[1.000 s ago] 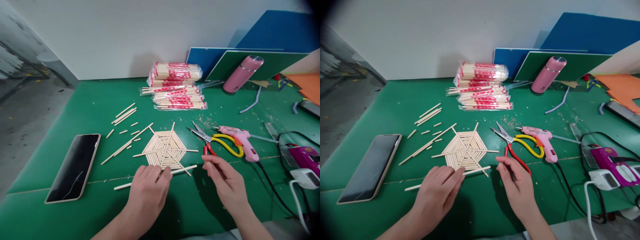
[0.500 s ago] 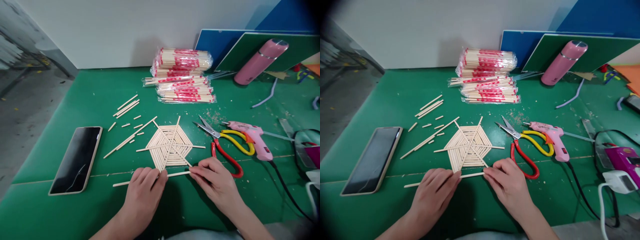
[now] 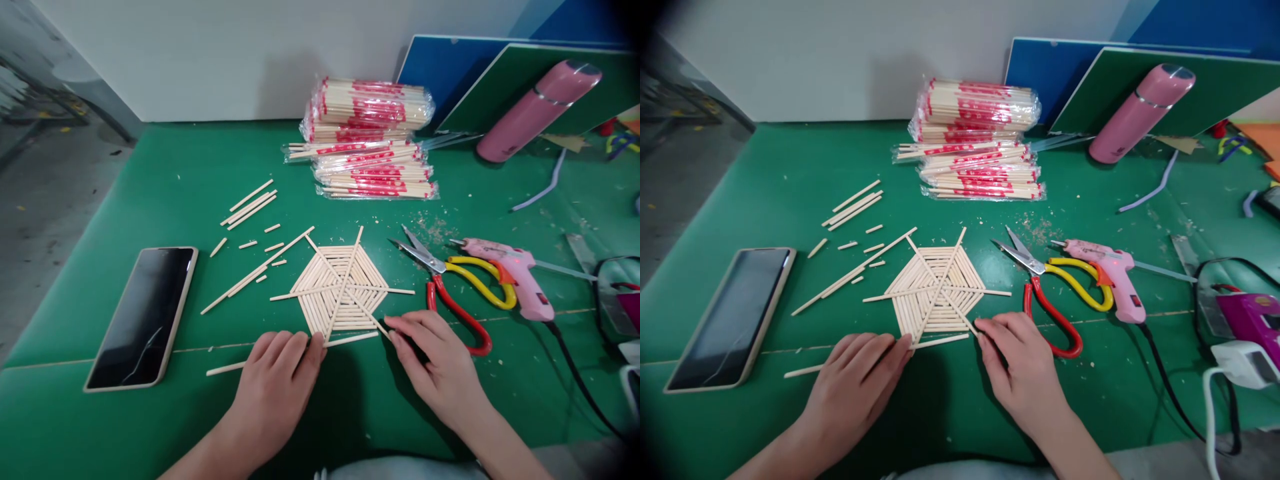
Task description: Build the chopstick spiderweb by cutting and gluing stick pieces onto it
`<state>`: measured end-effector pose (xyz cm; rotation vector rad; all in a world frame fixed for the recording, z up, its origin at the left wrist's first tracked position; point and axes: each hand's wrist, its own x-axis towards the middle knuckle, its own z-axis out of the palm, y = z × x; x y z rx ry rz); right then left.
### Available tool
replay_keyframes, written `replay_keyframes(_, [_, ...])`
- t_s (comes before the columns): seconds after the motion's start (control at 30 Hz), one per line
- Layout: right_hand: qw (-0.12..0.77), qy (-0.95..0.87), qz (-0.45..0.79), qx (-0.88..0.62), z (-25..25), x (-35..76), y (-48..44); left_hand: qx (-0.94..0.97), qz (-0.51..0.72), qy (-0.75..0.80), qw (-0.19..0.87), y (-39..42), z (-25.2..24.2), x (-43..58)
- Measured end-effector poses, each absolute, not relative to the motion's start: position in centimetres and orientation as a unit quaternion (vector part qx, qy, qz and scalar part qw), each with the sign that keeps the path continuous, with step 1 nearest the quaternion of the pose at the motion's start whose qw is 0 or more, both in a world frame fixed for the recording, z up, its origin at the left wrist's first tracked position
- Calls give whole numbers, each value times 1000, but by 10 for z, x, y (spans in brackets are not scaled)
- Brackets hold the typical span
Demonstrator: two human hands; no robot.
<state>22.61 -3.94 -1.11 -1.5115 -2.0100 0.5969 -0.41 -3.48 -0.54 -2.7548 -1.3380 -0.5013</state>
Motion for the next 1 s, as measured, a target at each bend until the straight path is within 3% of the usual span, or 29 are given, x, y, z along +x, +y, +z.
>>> replay_keyframes(1.0, [265,-745,223,-570,-11,221,-37,-887,-160,-432,-10,-24,-9,-2])
